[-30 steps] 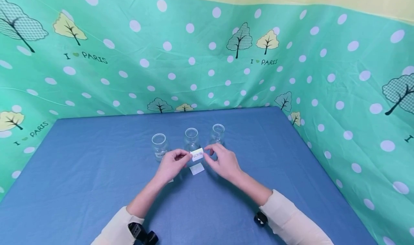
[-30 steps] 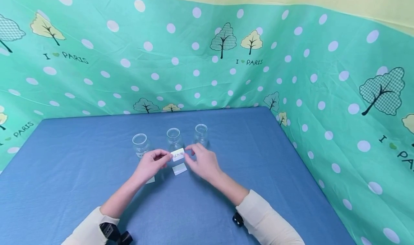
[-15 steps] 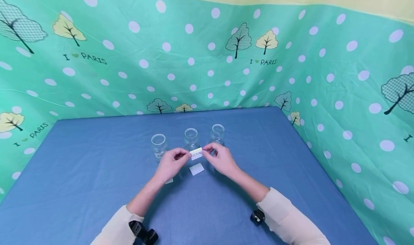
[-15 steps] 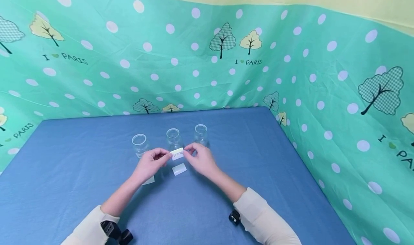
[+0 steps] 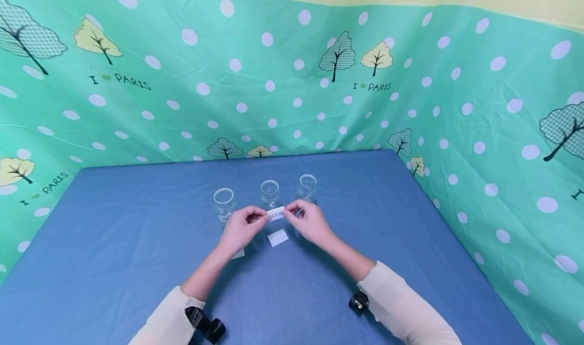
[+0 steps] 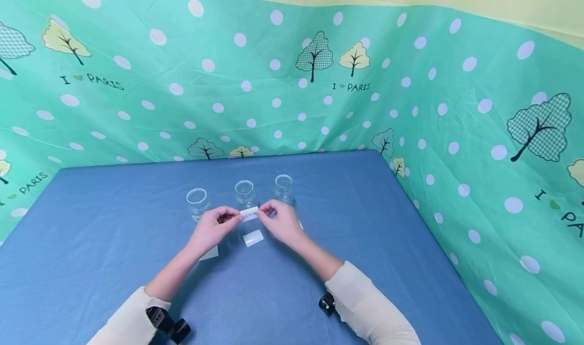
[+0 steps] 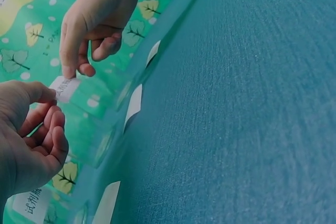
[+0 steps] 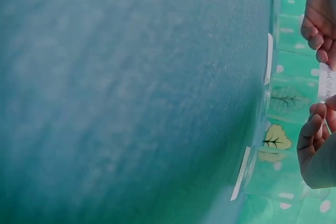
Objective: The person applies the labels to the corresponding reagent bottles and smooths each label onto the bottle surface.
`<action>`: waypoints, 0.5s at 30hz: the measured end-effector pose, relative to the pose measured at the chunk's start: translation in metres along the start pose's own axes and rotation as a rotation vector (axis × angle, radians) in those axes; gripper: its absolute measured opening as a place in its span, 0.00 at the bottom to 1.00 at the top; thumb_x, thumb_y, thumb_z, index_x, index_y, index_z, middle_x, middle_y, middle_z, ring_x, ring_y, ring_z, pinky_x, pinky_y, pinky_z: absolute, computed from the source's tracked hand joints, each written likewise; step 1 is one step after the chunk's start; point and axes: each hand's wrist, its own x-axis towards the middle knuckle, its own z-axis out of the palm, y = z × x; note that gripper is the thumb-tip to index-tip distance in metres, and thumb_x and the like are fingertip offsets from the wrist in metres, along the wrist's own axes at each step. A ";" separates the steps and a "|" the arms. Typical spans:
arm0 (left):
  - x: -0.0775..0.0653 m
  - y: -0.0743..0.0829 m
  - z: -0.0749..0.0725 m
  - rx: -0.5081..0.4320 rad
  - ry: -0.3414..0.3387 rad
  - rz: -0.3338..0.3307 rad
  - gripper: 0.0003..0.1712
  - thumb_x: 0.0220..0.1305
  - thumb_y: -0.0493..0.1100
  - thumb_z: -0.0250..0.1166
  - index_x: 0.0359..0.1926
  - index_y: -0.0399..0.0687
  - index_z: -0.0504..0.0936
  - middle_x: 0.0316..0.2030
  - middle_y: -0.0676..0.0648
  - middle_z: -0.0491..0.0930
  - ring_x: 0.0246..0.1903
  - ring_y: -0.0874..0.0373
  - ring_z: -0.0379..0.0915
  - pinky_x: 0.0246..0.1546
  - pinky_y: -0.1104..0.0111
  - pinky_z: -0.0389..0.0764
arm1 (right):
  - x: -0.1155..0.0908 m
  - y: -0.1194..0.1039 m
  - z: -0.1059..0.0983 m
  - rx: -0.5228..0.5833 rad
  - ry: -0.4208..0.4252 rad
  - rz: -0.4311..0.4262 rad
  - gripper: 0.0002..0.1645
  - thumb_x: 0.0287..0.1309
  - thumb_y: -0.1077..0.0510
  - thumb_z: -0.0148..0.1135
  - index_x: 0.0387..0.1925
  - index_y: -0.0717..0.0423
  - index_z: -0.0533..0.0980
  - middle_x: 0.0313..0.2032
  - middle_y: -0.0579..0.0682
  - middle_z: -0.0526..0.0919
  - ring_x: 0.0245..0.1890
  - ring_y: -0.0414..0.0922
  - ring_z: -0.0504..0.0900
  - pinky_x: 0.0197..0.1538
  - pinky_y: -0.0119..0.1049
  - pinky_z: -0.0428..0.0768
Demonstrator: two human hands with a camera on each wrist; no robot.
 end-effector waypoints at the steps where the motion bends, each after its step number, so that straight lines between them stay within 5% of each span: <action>1: 0.001 0.000 0.000 0.003 0.005 0.003 0.08 0.57 0.43 0.67 0.36 0.43 0.84 0.26 0.47 0.80 0.24 0.61 0.69 0.25 0.73 0.70 | 0.001 0.000 0.000 0.005 0.001 -0.001 0.04 0.55 0.57 0.64 0.31 0.53 0.81 0.27 0.48 0.82 0.20 0.43 0.71 0.23 0.27 0.68; 15: 0.008 -0.005 0.005 0.082 0.096 0.033 0.08 0.57 0.42 0.66 0.34 0.42 0.83 0.26 0.46 0.81 0.25 0.62 0.70 0.27 0.75 0.71 | 0.010 0.003 0.008 0.002 -0.007 -0.005 0.07 0.53 0.56 0.67 0.30 0.56 0.81 0.27 0.50 0.83 0.21 0.39 0.71 0.24 0.26 0.70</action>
